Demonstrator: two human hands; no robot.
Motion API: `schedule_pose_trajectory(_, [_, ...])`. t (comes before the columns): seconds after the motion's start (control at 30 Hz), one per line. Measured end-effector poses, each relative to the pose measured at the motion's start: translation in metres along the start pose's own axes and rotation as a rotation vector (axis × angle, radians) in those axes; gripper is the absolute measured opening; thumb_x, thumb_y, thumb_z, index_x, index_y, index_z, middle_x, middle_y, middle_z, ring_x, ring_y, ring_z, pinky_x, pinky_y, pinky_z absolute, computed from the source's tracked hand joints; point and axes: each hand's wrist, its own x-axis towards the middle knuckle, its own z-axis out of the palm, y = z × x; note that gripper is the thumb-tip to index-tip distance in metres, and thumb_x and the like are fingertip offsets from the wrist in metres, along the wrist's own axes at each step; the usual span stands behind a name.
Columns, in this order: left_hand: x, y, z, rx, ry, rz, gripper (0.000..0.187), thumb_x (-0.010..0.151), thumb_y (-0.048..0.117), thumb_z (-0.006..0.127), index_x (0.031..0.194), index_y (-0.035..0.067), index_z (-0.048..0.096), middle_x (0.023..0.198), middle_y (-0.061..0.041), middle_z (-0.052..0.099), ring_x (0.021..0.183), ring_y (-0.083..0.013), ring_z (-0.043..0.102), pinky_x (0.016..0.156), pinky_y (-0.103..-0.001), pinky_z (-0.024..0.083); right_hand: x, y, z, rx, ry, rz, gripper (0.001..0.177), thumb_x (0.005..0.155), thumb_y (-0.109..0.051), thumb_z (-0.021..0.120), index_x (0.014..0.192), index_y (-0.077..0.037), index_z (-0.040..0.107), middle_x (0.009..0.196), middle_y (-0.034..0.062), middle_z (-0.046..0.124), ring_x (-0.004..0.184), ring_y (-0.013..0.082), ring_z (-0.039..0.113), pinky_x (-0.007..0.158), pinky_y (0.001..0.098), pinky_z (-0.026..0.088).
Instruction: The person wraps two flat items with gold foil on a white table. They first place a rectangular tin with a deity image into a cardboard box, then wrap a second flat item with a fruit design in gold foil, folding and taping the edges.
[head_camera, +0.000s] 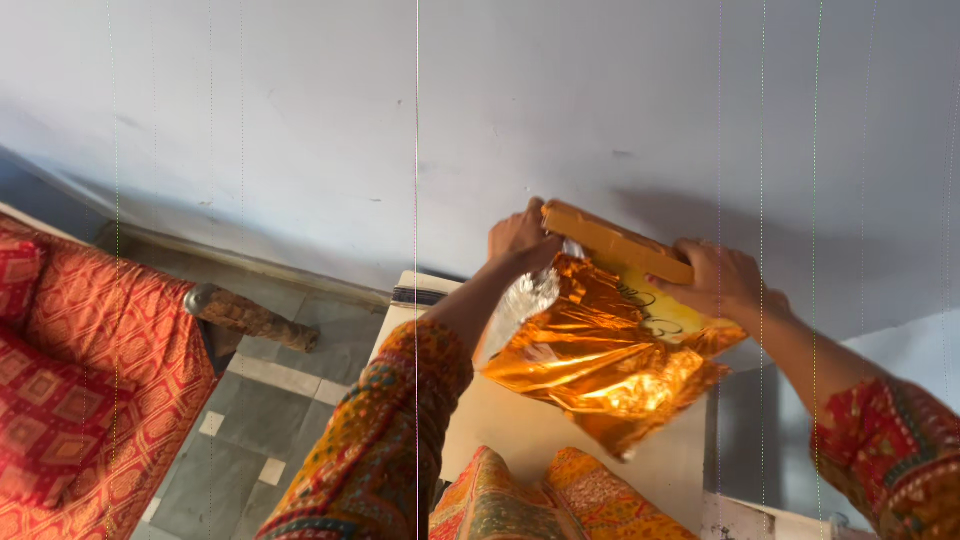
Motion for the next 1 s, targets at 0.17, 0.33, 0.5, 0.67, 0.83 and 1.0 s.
schedule_pose_trajectory(0.17, [0.026, 0.045, -0.028, 0.118, -0.003, 0.138, 0.063, 0.086, 0.044, 0.063, 0.137, 0.009, 0.046, 0.089, -0.012, 0.078, 0.087, -0.0285, 0.074, 0.104, -0.05, 0.041, -0.047, -0.017, 0.005, 0.207, 0.116, 0.187, 0.063, 0.084, -0.071, 0.062, 0.114, -0.017, 0.07, 0.092, 0.0094, 0.077, 0.091, 0.0328, 0.075, 0.085, 0.0484, 0.057])
schedule_pose_trajectory(0.33, [0.026, 0.09, -0.023, 0.09, 0.1, 0.16, 0.052, 0.084, 0.039, 0.069, 0.129, 0.017, 0.057, 0.109, -0.005, 0.073, 0.108, -0.0228, 0.07, 0.105, -0.047, 0.045, -0.066, -0.036, 0.031, 0.408, 0.143, 0.455, 0.061, 0.086, -0.069, 0.064, 0.115, -0.016, 0.072, 0.092, 0.0129, 0.077, 0.091, 0.0361, 0.074, 0.085, 0.0486, 0.057])
schedule_pose_trajectory(0.5, [-0.02, 0.071, 0.01, 0.125, 0.402, 0.515, 0.061, 0.087, 0.046, 0.072, 0.138, 0.017, 0.053, 0.137, -0.01, 0.055, 0.134, -0.0274, 0.048, 0.108, -0.049, 0.041, -0.105, -0.05, 0.086, 0.575, 0.175, 0.671, 0.063, 0.083, -0.07, 0.066, 0.114, -0.015, 0.073, 0.098, 0.0146, 0.077, 0.096, 0.0377, 0.073, 0.086, 0.0496, 0.056])
schedule_pose_trajectory(0.67, [-0.072, -0.028, 0.05, 0.009, 0.413, 0.335, 0.071, 0.081, 0.051, 0.075, 0.14, 0.017, 0.053, 0.141, -0.012, 0.052, 0.136, -0.0307, 0.046, 0.109, -0.05, 0.038, -0.149, -0.068, 0.147, 0.535, 0.148, 0.918, 0.069, 0.087, -0.072, 0.069, 0.117, -0.009, 0.071, 0.1, 0.0215, 0.074, 0.098, 0.0431, 0.07, 0.085, 0.0521, 0.055])
schedule_pose_trajectory(0.83, [-0.129, -0.141, 0.114, 0.067, 0.096, -0.128, 0.092, 0.083, 0.07, 0.066, 0.151, 0.014, 0.042, 0.154, -0.015, 0.043, 0.146, -0.0334, 0.036, 0.113, -0.054, 0.031, -0.19, -0.066, 0.216, 0.654, 0.187, 1.08, 0.065, 0.088, -0.071, 0.068, 0.114, -0.011, 0.074, 0.101, 0.0163, 0.075, 0.097, 0.0365, 0.072, 0.085, 0.0491, 0.055])
schedule_pose_trajectory(1.0, [-0.184, -0.179, 0.194, 0.13, -0.186, -0.206, 0.102, 0.078, 0.073, 0.067, 0.156, 0.016, 0.033, 0.157, -0.018, 0.037, 0.144, -0.0351, 0.035, 0.114, -0.055, 0.027, -0.228, -0.046, 0.273, 1.001, 0.207, 1.281, 0.064, 0.09, -0.066, 0.072, 0.114, -0.006, 0.071, 0.09, 0.0138, 0.068, 0.073, 0.0289, 0.067, 0.057, 0.0403, 0.052])
